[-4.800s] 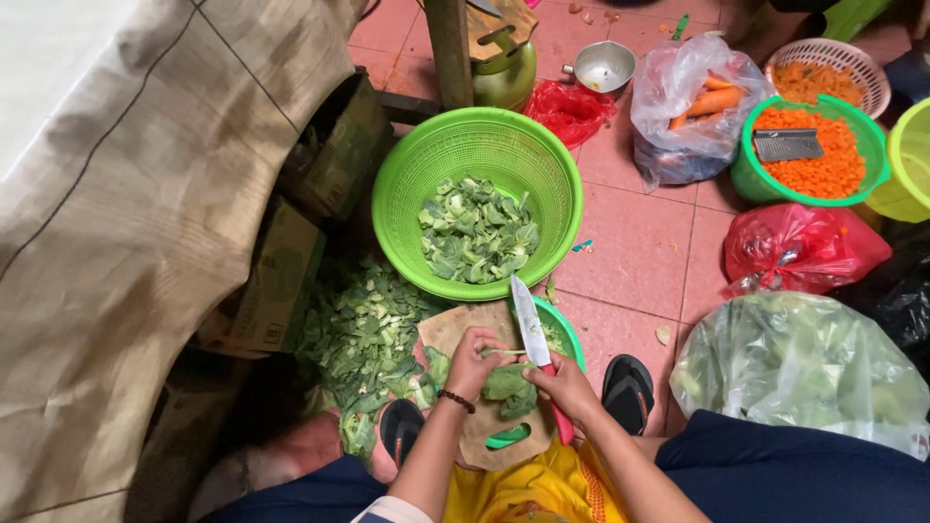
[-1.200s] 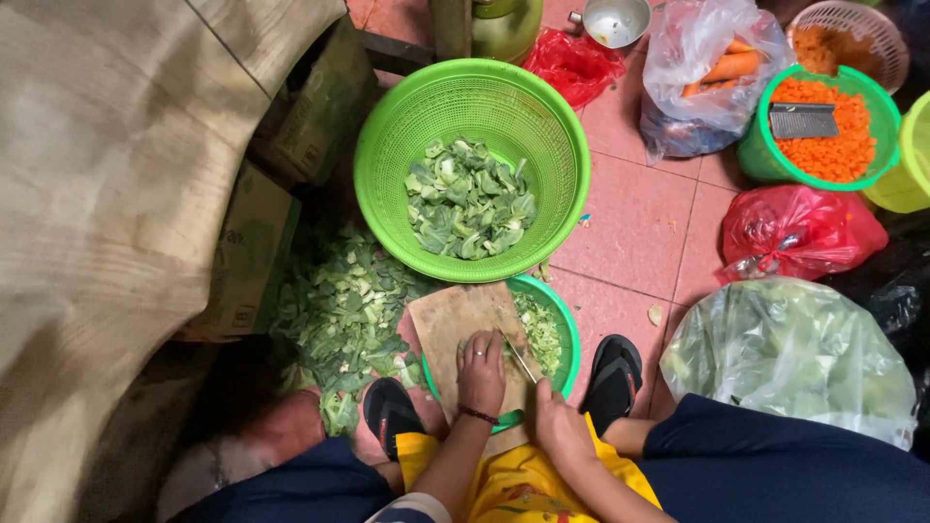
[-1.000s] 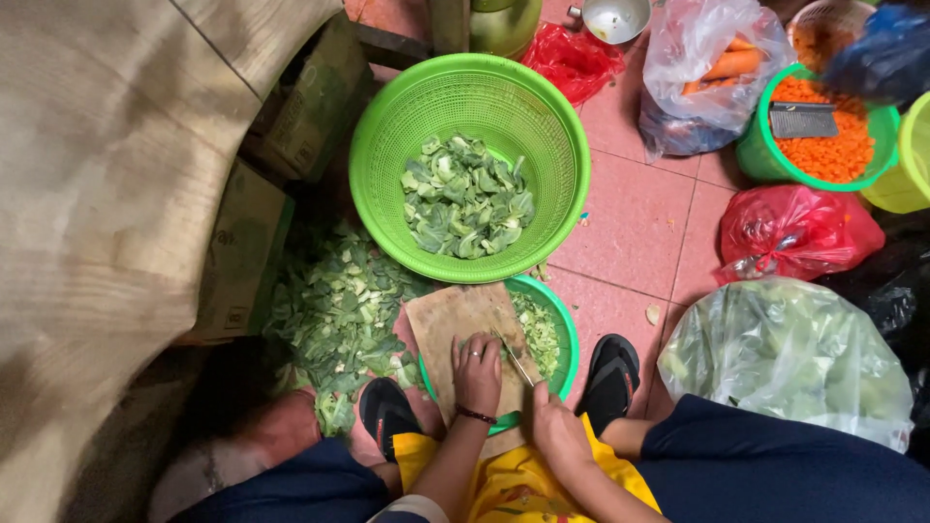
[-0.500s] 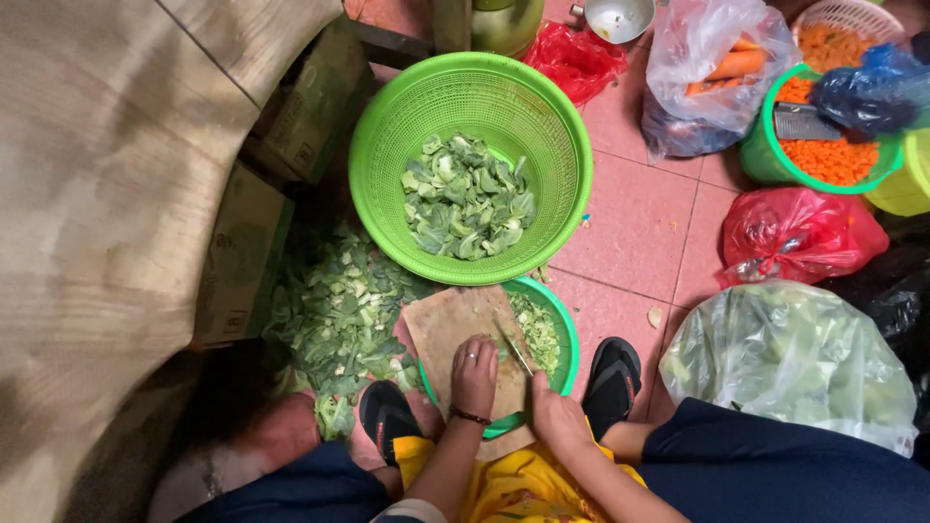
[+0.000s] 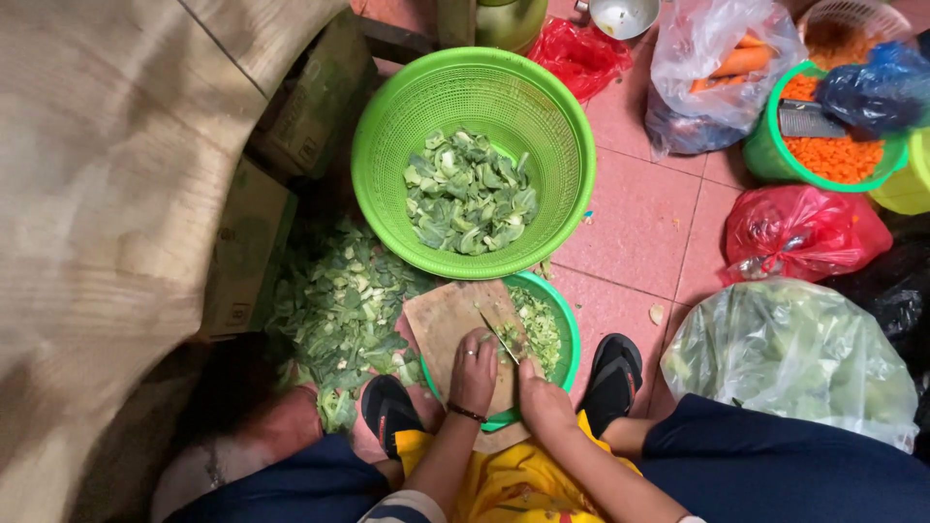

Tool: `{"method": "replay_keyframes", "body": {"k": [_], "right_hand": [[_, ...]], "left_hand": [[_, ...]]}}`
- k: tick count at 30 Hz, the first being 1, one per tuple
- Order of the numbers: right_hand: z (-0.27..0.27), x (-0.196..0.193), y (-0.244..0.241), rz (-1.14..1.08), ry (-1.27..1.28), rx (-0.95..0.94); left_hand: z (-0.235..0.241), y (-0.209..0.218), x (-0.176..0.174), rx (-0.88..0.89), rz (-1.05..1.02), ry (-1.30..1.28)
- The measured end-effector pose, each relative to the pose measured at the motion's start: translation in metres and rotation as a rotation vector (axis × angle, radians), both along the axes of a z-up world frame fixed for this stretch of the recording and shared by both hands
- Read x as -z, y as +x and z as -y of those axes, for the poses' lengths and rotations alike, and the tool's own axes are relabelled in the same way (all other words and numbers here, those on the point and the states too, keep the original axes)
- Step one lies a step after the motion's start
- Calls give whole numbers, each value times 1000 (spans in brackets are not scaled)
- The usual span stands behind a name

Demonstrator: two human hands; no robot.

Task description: Chopping green leafy vegetables and stalks on a wooden board.

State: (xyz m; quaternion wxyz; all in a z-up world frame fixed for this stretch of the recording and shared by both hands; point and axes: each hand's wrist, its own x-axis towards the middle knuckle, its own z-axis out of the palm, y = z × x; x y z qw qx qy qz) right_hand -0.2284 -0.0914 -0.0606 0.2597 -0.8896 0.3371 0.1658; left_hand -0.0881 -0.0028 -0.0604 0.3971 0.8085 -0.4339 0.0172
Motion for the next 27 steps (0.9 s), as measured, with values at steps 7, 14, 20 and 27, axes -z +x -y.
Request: {"method": "replay_keyframes", "body": {"k": [7,14,20,27], "right_hand": [[-9,-42,-18,-20,-11,-6],[-15,1,-13,-32,-19,-30],[-5,9,-4,20,-45,-38],[-10,-29,-22,-63,-47,-18]], "left_hand": [[1,2,4,-42,-64,52],[-2,4,-16,-99,62,105],[-3,0,-1,-102,46,114],[-5,4,9,-70,68,110]]}}
